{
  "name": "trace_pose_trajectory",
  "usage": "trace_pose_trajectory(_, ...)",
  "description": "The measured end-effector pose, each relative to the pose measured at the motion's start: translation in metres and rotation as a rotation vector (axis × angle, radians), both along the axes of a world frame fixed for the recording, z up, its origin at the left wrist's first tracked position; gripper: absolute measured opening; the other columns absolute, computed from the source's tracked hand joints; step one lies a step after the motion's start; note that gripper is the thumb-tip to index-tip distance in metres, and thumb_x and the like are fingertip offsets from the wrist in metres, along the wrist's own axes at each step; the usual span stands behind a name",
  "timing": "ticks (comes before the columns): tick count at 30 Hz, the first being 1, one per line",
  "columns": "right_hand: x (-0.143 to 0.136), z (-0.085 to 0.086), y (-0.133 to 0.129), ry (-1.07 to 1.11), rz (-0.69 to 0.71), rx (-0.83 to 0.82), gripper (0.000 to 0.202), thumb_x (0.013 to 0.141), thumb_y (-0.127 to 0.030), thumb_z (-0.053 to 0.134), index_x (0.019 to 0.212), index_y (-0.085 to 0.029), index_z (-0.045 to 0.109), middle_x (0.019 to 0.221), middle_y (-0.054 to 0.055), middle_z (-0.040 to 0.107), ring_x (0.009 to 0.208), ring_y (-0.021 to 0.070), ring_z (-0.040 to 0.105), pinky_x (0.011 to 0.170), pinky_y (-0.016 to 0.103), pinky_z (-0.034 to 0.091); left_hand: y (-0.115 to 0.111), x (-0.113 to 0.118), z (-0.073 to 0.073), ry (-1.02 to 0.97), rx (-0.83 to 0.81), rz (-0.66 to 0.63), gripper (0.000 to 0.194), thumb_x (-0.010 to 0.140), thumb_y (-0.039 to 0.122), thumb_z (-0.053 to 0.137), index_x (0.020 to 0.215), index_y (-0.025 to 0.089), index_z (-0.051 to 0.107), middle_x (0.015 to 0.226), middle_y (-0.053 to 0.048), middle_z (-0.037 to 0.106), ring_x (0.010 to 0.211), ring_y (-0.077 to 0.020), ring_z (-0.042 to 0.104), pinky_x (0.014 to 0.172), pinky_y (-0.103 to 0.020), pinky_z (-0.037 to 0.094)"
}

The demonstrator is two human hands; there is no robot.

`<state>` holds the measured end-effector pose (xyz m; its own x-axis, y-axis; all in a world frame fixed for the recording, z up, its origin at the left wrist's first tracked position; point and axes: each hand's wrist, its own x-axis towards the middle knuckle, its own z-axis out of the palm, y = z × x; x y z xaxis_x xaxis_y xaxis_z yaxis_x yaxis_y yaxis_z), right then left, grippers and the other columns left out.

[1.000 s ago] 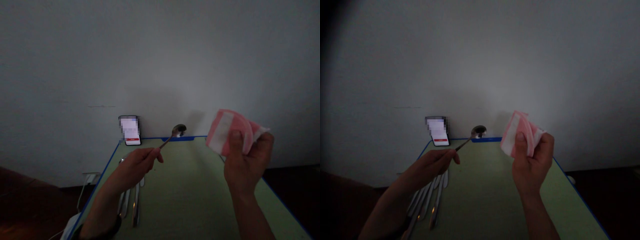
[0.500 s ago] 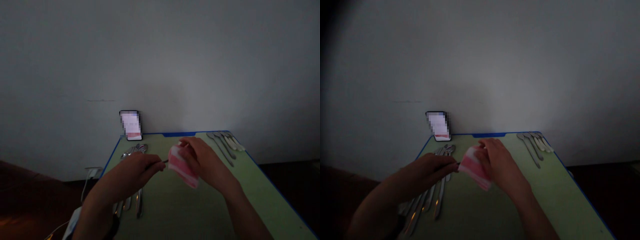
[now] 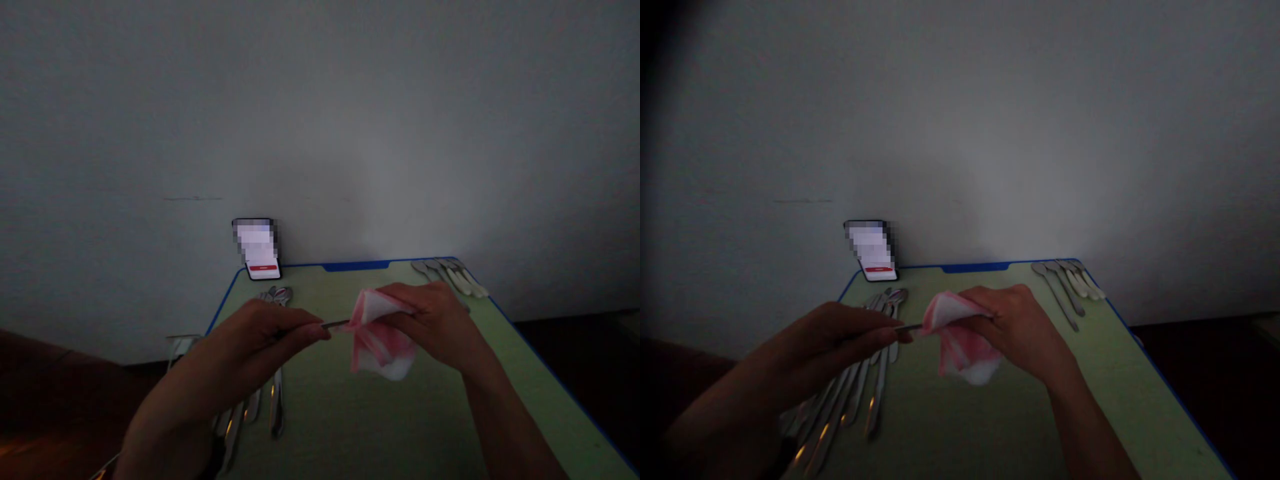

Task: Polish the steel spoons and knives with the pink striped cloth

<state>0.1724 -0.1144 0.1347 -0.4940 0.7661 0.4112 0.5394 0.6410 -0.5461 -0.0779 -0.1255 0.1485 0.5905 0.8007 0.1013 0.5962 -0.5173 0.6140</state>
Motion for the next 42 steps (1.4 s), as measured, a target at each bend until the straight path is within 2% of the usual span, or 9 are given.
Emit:
trace_pose_trajectory(5, -0.014, 0.000, -0.004, 0.338, -0.224, 0.166, 0.011, 0.080, -0.025, 0.060, 0.071, -0.020, 0.062, 0.051, -0.009, 0.049, 0.041, 0.0036, 0.037, 0.042, 0.017, 0.027, 0.004, 0.004, 0.001, -0.208, -0.131, 0.028, 0.030, 0.087, 0.036, 0.045, 0.079, 0.020, 0.069, 0.053, 0.003, 0.049, 0.050, -0.0097, 0.043, 0.048, -0.020, 0.035)
trace_pose_trajectory(8, -0.032, -0.012, 0.004, 0.758, -0.524, 0.134, 0.024, 0.081, -0.034, 0.056, 0.063, -0.018, 0.057, 0.049, -0.007, 0.044, 0.043, 0.0059, 0.037, 0.040, 0.019, 0.027, 0.007, 0.021, -0.004, -0.313, -0.189, 0.066, 0.033, 0.088, 0.036, 0.043, 0.072, 0.016, 0.064, 0.050, 0.004, 0.038, 0.048, -0.0080, 0.035, 0.044, -0.019, 0.029)
trace_pose_trajectory(10, -0.042, -0.019, 0.009, 1.002, -0.611, 0.055, 0.029, 0.084, -0.040, 0.049, 0.067, -0.018, 0.055, 0.054, -0.004, 0.048, 0.047, 0.0081, 0.042, 0.044, 0.020, 0.032, 0.007, 0.034, -0.009, -0.372, -0.211, 0.062, 0.033, 0.088, 0.036, 0.042, 0.071, 0.015, 0.061, 0.049, 0.006, 0.033, 0.045, -0.0068, 0.030, 0.041, -0.018, 0.024)
trace_pose_trajectory(16, -0.063, -0.023, 0.005, 1.233, -0.411, -0.320, 0.027, 0.085, -0.042, 0.043, 0.078, -0.020, 0.057, 0.069, 0.000, 0.059, 0.060, 0.0112, 0.052, 0.055, 0.023, 0.040, 0.011, 0.061, -0.022, -0.361, -0.064, 0.181, 0.036, 0.089, 0.037, 0.040, 0.063, 0.015, 0.051, 0.051, 0.006, 0.035, 0.046, -0.0067, 0.031, 0.043, -0.018, 0.023)
trace_pose_trajectory(21, -0.067, -0.035, 0.012, 1.395, -0.272, -0.596, 0.026, 0.080, -0.043, 0.050, 0.090, -0.020, 0.056, 0.081, 0.002, 0.064, 0.066, 0.0132, 0.058, 0.058, 0.025, 0.044, 0.020, 0.061, -0.029, -0.190, 0.075, 0.273, 0.036, 0.090, 0.037, 0.039, 0.065, 0.015, 0.054, 0.053, 0.005, 0.044, 0.049, -0.0083, 0.040, 0.049, -0.021, 0.028)
trace_pose_trajectory(25, -0.058, -0.041, 0.021, 1.353, -0.345, -0.555, 0.035, 0.082, -0.048, 0.045, 0.095, -0.017, 0.056, 0.096, 0.009, 0.064, 0.079, 0.0163, 0.060, 0.069, 0.028, 0.048, 0.020, 0.046, -0.023, -0.077, 0.045, 0.269, 0.036, 0.091, 0.039, 0.037, 0.072, 0.017, 0.059, 0.054, 0.005, 0.046, 0.054, -0.0100, 0.047, 0.054, -0.022, 0.032)
trace_pose_trajectory(31, -0.044, -0.040, 0.022, 1.019, -0.504, -0.285, 0.053, 0.090, -0.050, 0.020, 0.116, -0.015, 0.051, 0.109, 0.014, 0.061, 0.093, 0.0201, 0.060, 0.075, 0.032, 0.048, 0.015, 0.036, -0.018, 0.034, -0.075, 0.190, 0.040, 0.092, 0.041, 0.032, 0.074, 0.019, 0.060, 0.063, 0.004, 0.056, 0.061, -0.0119, 0.053, 0.059, -0.023, 0.036)
trace_pose_trajectory(36, -0.022, -0.023, 0.018, 0.535, -0.284, -0.048, 0.036, 0.087, -0.040, 0.045, 0.118, -0.023, 0.053, 0.120, 0.008, 0.056, 0.109, 0.0195, 0.052, 0.093, 0.035, 0.039, 0.014, 0.030, -0.017, 0.090, -0.094, 0.159, 0.039, 0.092, 0.041, 0.032, 0.079, 0.020, 0.062, 0.067, 0.003, 0.060, 0.065, -0.0125, 0.055, 0.062, -0.024, 0.036)
trace_pose_trajectory(42, -0.005, -0.005, 0.010, 0.189, -0.084, -0.094, 0.038, 0.086, -0.039, 0.048, 0.122, -0.026, 0.050, 0.128, 0.007, 0.051, 0.117, 0.0209, 0.045, 0.098, 0.038, 0.036, 0.019, 0.022, -0.016, 0.163, -0.024, 0.192, 0.037, 0.090, 0.040, 0.035, 0.079, 0.020, 0.064, 0.070, 0.001, 0.061, 0.068, -0.0142, 0.055, 0.062, -0.024, 0.036)
